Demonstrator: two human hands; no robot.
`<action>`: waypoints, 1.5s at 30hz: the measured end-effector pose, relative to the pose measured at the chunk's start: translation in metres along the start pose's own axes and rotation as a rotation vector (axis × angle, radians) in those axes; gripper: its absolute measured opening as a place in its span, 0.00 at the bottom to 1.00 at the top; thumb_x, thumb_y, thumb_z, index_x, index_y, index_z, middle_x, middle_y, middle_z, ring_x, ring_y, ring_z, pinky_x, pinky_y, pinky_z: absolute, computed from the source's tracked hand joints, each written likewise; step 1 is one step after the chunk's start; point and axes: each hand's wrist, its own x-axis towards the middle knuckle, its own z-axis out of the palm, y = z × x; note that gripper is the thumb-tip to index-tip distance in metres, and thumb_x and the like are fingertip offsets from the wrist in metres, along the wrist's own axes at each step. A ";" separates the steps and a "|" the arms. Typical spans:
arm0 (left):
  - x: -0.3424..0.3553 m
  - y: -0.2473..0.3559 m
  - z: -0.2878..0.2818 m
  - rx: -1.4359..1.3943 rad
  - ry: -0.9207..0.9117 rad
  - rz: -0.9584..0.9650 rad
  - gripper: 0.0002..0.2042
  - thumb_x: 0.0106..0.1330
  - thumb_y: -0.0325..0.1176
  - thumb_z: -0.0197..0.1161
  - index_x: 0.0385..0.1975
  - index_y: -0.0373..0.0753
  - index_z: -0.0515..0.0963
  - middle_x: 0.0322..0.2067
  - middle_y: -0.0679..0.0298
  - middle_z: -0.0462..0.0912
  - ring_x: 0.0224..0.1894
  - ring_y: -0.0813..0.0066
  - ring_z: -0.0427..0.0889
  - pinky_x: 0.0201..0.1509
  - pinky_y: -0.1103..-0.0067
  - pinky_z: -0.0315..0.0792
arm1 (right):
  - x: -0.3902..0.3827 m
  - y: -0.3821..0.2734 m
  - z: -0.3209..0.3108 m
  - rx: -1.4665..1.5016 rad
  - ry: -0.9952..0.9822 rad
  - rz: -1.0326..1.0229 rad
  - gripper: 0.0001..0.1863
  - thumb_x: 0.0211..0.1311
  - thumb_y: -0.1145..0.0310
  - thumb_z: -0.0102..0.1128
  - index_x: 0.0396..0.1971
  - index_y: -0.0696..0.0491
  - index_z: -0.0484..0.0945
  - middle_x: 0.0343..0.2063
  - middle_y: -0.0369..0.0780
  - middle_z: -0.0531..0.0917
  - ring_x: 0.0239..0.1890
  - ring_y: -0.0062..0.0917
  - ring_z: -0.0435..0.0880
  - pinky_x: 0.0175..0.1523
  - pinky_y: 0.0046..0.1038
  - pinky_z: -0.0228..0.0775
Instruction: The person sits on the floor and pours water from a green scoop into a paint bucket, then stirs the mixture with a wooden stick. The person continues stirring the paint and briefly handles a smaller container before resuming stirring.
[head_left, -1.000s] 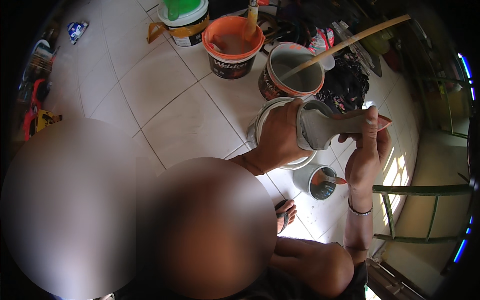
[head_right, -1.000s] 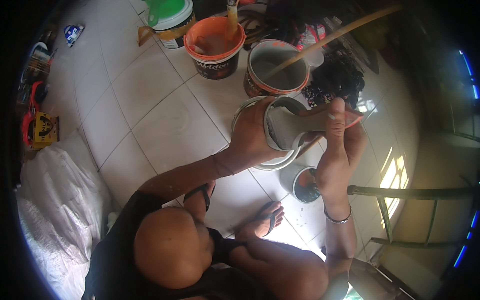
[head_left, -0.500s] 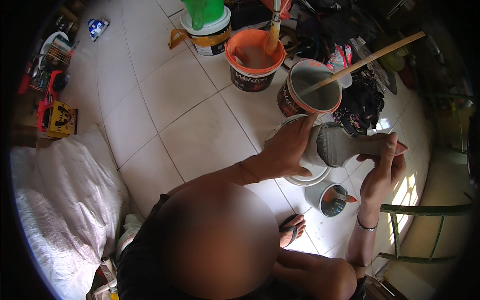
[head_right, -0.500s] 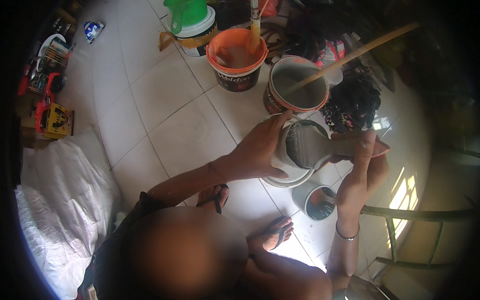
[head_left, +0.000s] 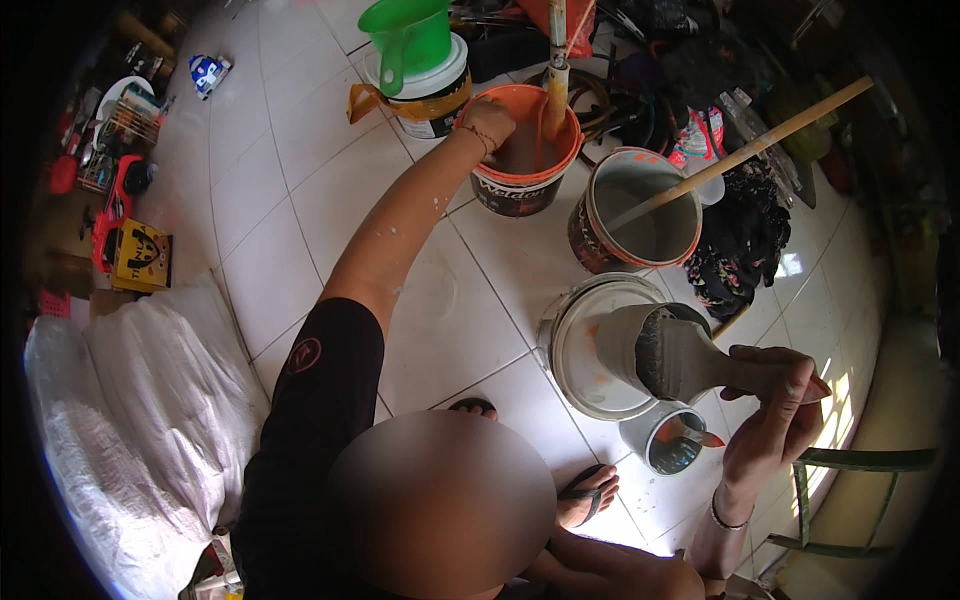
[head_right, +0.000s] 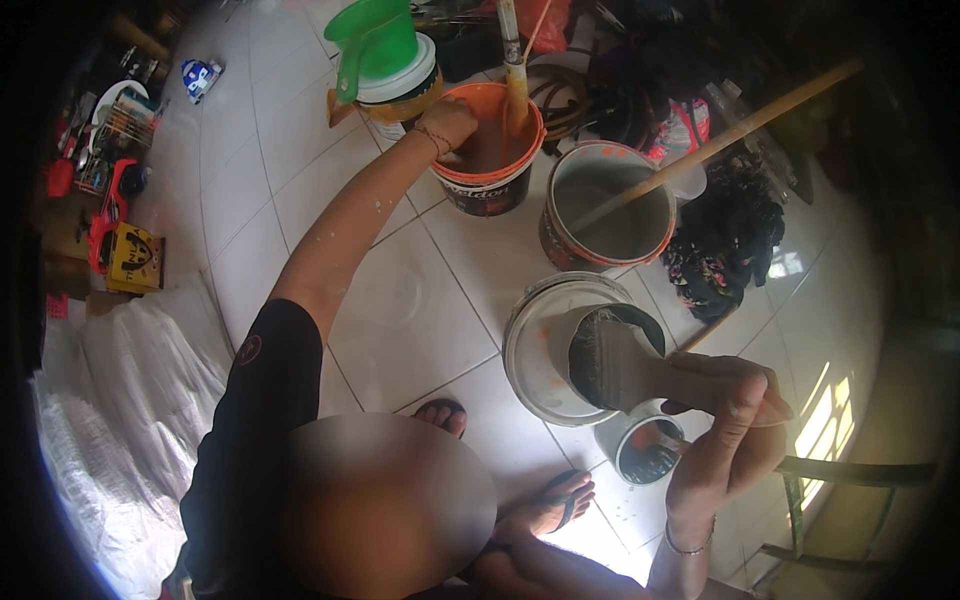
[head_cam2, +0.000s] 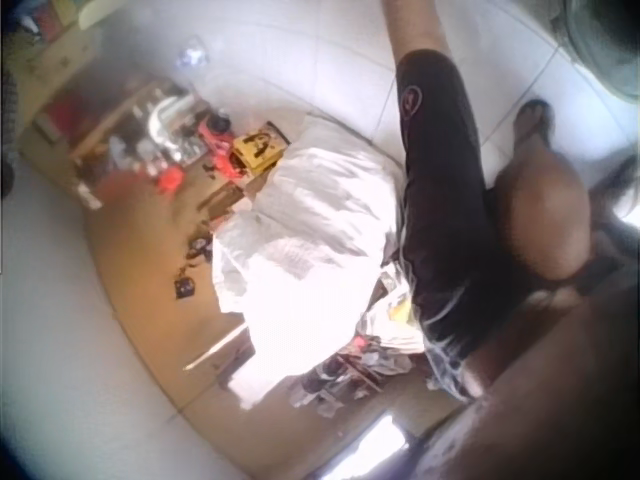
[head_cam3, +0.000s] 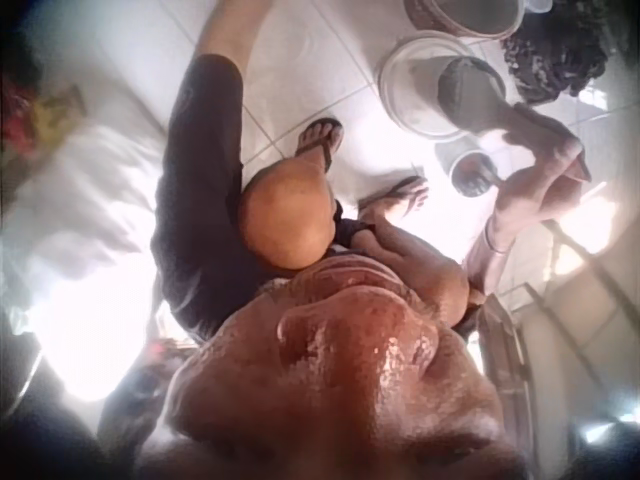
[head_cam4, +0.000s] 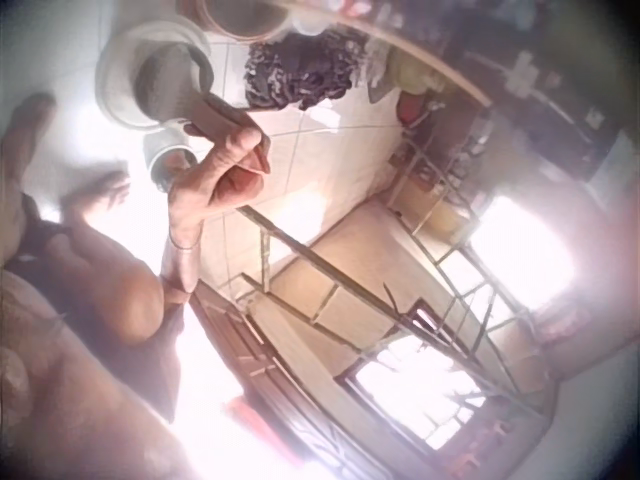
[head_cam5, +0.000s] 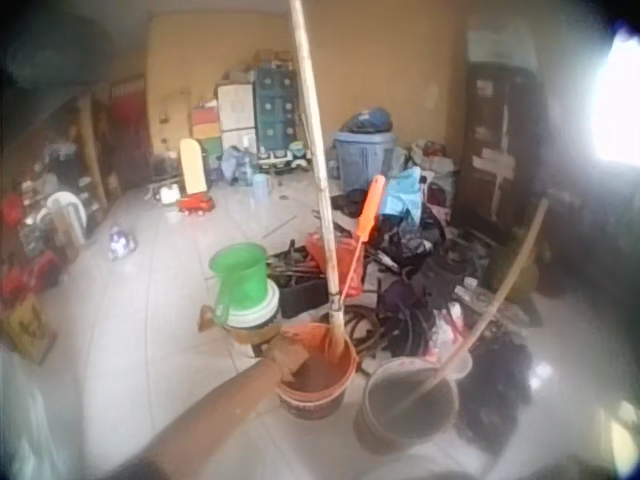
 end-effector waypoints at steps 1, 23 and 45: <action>0.001 0.003 0.002 0.055 0.019 0.035 0.08 0.59 0.30 0.66 0.35 0.41 0.89 0.43 0.53 0.87 0.52 0.57 0.84 0.56 0.66 0.75 | 0.000 0.001 0.000 -0.001 0.006 0.012 0.31 0.83 0.51 0.38 0.34 0.65 0.79 0.30 0.48 0.86 0.23 0.25 0.84 0.27 0.22 0.75; -0.078 -0.038 -0.053 -0.132 0.529 -0.043 0.07 0.62 0.32 0.62 0.30 0.36 0.84 0.26 0.49 0.83 0.37 0.49 0.85 0.47 0.63 0.76 | -0.002 0.006 -0.003 -0.035 0.031 -0.033 0.32 0.83 0.51 0.37 0.34 0.66 0.79 0.32 0.47 0.85 0.24 0.26 0.84 0.26 0.23 0.75; -0.049 -0.023 -0.022 -0.565 0.406 -0.211 0.13 0.65 0.33 0.63 0.45 0.35 0.73 0.31 0.57 0.88 0.41 0.52 0.87 0.44 0.64 0.79 | -0.002 0.005 -0.003 0.014 0.016 -0.031 0.30 0.83 0.53 0.41 0.36 0.66 0.80 0.31 0.47 0.85 0.26 0.27 0.85 0.26 0.23 0.76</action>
